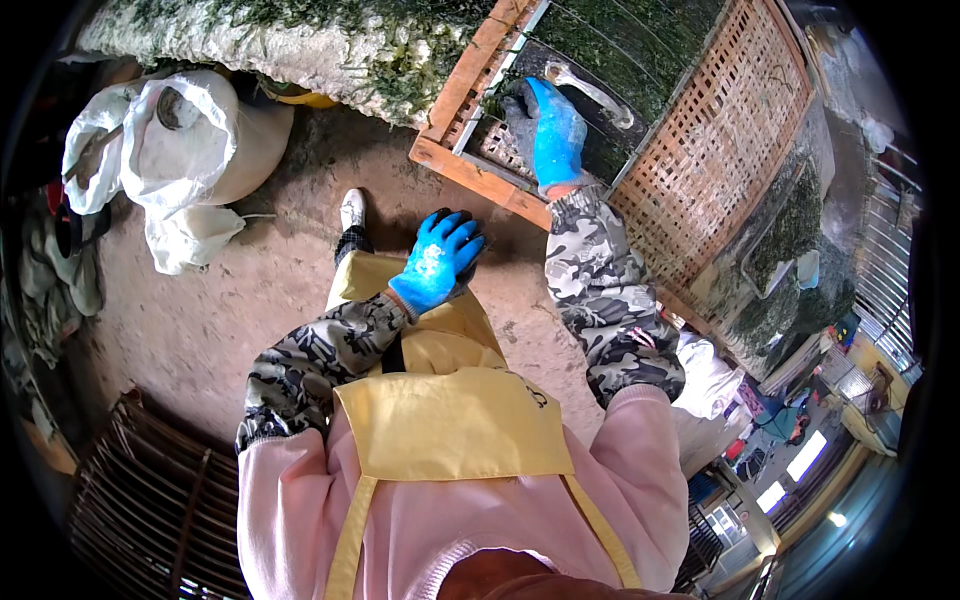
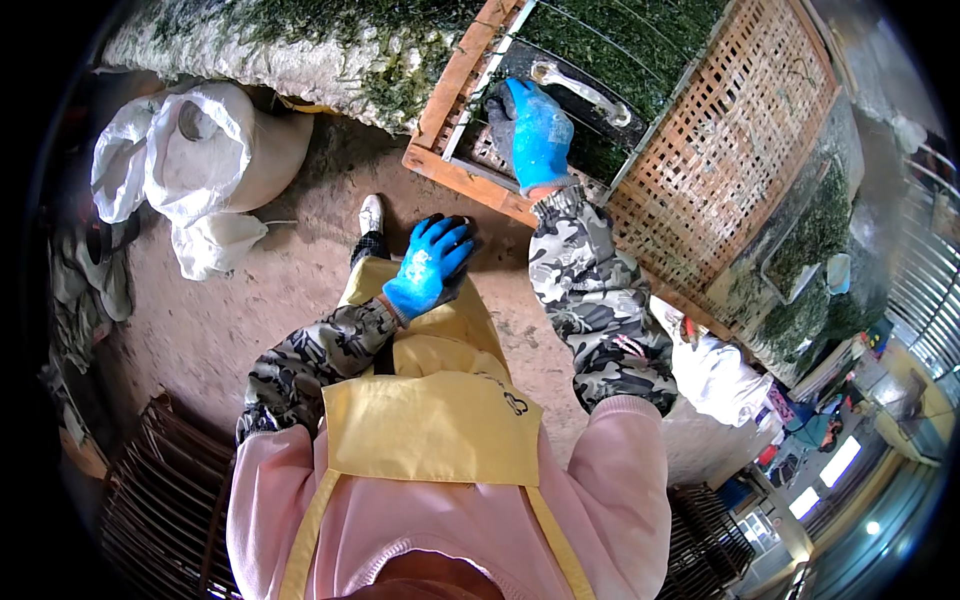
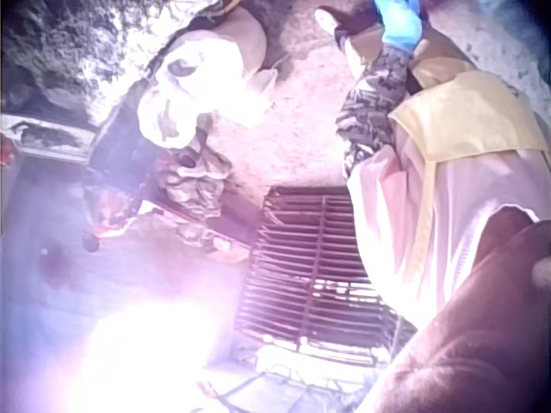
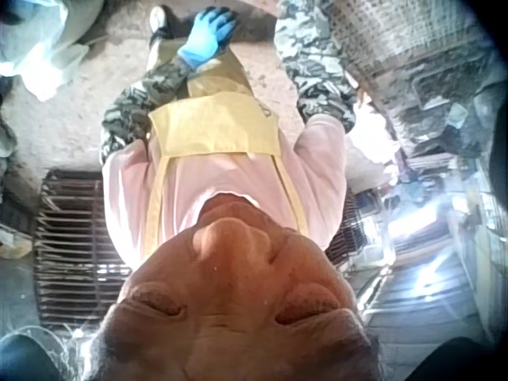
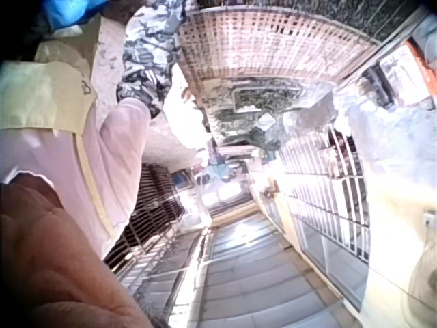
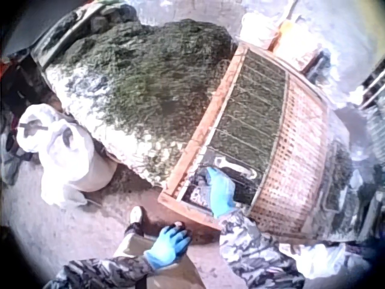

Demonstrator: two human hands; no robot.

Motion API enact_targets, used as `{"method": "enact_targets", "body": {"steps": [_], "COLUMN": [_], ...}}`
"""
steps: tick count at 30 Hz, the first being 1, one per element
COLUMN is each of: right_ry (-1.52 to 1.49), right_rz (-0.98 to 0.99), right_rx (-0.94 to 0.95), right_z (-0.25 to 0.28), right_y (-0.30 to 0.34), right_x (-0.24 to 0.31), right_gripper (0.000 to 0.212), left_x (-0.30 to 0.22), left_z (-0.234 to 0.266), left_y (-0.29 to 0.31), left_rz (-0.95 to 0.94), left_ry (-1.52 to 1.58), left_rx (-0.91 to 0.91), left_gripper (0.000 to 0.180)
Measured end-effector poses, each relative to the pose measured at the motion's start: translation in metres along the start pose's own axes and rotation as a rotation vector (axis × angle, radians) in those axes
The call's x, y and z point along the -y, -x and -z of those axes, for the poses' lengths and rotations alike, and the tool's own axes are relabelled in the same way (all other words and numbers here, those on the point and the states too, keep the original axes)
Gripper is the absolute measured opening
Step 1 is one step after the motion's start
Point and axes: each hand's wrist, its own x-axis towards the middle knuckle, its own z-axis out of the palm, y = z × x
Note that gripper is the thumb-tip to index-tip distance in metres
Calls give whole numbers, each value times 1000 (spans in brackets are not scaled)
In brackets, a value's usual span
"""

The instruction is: The person processes tea leaves by spreading them across a drying rack, using a handheld tray to move the leaves, and manually distributing them on the processing table.

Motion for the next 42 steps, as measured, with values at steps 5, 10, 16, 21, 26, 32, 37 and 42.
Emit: {"method": "enact_targets", "body": {"steps": [5,10,16,21,26,32,37,42], "right_ry": [-544,-220,430,178,-686,-971,-494,-62], "right_rz": [-282,-238,212,240,-371,-540,-384,-114], "right_rx": [86,136,271,280,174,78,56,-160], "right_z": [-4,33,21,-15,1,-9,-29,16], "right_y": [4,-3,-11,-11,-5,13,19,17], "right_x": [-19,0,42,19,-5,-41,-48,11], "right_gripper": [33,40,44,14,16,27,43,31], "left_x": [9,21,13,4,5,25,46,72], "left_z": [-5,2,-3,-7,-8,-9,2,9], "left_y": [-21,-29,-18,-14,-15,-43,-104,-135], "left_rz": [-3,30,30,29,26,19,65,-20], "left_ry": [-17,-49,-28,-24,-41,-99,-349,-563], "left_rx": [-82,-101,-61,-36,-7,-130,-58,27], "left_gripper": [42,44,45,46,44,48,46,43]}}
